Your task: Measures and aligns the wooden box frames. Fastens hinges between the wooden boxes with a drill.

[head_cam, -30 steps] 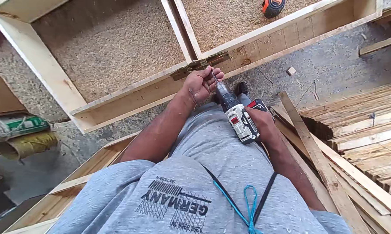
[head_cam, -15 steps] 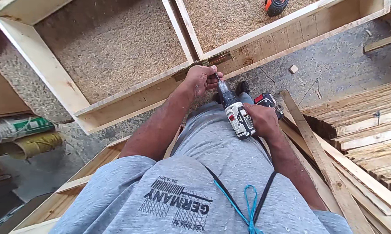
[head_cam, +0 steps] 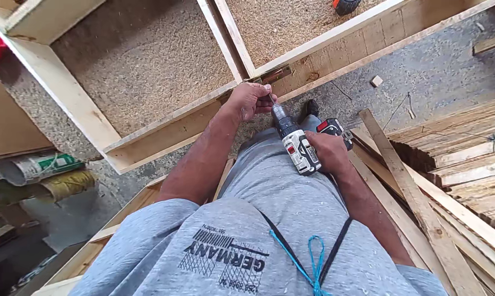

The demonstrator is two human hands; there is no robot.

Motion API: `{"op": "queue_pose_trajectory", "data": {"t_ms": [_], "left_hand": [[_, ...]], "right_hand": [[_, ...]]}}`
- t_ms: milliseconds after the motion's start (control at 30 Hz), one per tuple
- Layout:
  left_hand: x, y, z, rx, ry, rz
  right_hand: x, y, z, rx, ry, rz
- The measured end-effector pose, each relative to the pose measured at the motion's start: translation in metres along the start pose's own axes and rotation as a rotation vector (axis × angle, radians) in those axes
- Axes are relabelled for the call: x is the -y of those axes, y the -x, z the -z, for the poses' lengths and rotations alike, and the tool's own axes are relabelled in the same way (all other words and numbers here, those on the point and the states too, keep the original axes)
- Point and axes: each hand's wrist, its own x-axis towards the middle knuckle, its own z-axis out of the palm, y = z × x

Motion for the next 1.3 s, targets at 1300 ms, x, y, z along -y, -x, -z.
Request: {"op": "queue_pose_trajectory", "data": {"t_ms": [1300], "left_hand": [[-0.135,-0.116,0.041,-0.894,-1.033,-0.402]], "right_hand": [[0.014,-0.021,-0.032,-0.072,0.041,-0.118]]}}
